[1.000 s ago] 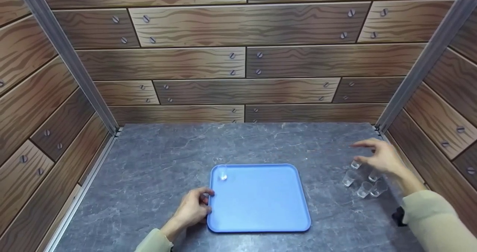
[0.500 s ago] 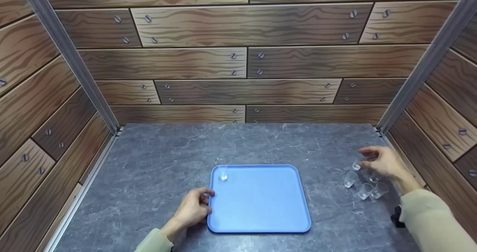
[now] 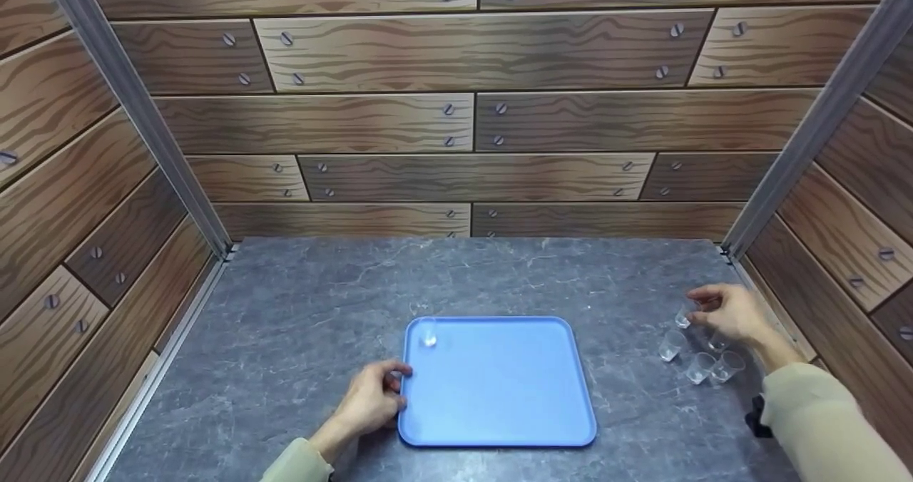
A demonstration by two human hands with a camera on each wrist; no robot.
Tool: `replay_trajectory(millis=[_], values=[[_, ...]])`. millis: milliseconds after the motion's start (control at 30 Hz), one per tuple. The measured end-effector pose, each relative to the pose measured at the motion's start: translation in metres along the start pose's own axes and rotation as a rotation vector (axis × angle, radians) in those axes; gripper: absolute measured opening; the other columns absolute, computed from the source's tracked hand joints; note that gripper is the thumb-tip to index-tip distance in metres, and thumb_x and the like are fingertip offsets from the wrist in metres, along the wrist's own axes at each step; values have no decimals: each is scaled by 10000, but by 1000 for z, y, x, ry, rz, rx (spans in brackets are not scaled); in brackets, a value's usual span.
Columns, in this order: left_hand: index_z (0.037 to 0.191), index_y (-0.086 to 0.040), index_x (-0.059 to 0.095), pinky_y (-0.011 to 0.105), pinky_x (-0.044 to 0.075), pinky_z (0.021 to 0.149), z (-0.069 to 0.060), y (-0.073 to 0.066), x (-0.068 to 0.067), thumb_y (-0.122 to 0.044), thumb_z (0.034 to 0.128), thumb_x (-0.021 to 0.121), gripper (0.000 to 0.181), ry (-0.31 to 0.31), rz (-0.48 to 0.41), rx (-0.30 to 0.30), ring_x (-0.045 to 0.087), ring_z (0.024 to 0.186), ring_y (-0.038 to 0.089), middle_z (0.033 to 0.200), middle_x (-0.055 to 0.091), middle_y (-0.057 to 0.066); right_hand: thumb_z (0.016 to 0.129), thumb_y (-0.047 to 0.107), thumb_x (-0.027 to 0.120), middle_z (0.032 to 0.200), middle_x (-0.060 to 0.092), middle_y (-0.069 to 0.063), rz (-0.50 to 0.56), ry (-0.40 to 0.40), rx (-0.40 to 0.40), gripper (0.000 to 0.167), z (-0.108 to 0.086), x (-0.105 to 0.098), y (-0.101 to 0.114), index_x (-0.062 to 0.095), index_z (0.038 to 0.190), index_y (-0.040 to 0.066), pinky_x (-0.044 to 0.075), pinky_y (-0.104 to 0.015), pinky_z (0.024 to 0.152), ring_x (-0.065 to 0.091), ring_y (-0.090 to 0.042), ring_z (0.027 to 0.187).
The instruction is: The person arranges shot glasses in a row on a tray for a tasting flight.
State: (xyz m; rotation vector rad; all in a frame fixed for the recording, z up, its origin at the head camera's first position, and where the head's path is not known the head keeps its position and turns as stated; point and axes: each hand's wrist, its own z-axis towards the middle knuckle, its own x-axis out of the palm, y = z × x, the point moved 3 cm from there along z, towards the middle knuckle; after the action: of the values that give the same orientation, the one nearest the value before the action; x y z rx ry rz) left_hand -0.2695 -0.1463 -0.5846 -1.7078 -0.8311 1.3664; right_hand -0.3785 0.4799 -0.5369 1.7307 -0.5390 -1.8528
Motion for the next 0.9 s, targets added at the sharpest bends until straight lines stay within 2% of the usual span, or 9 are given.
replay_trajectory(millis=[167,400,667,900], values=[[1266,-9,747,343,668,547,0,0,0,139,810,671,485,14,-24,-2,616,802,165,966,613,80,885,14,852,1182,766,-380,-40,-9,2,439,0,0,0,724,1265,-166,547,-137,701,664,-31,871],[1264,-9,748,340,668,552,0,0,1,135,803,659,491,10,-11,-1,616,795,164,957,618,78,917,24,833,1201,763,-375,-52,-6,33,440,1,0,5,720,1305,-150,539,-130,719,700,-153,957],[1254,-12,752,340,666,549,-1,1,2,132,807,673,477,9,-14,-5,624,792,171,948,618,74,912,8,850,1223,747,-372,-1,-70,-33,422,6,-1,31,737,1291,-138,539,-91,743,674,-39,930],[1252,-17,755,323,660,551,0,1,2,133,804,678,479,-4,-6,-3,621,795,166,943,620,68,900,36,893,1214,770,-314,14,-110,-127,403,15,2,70,781,1271,-74,553,-53,781,728,-60,951]])
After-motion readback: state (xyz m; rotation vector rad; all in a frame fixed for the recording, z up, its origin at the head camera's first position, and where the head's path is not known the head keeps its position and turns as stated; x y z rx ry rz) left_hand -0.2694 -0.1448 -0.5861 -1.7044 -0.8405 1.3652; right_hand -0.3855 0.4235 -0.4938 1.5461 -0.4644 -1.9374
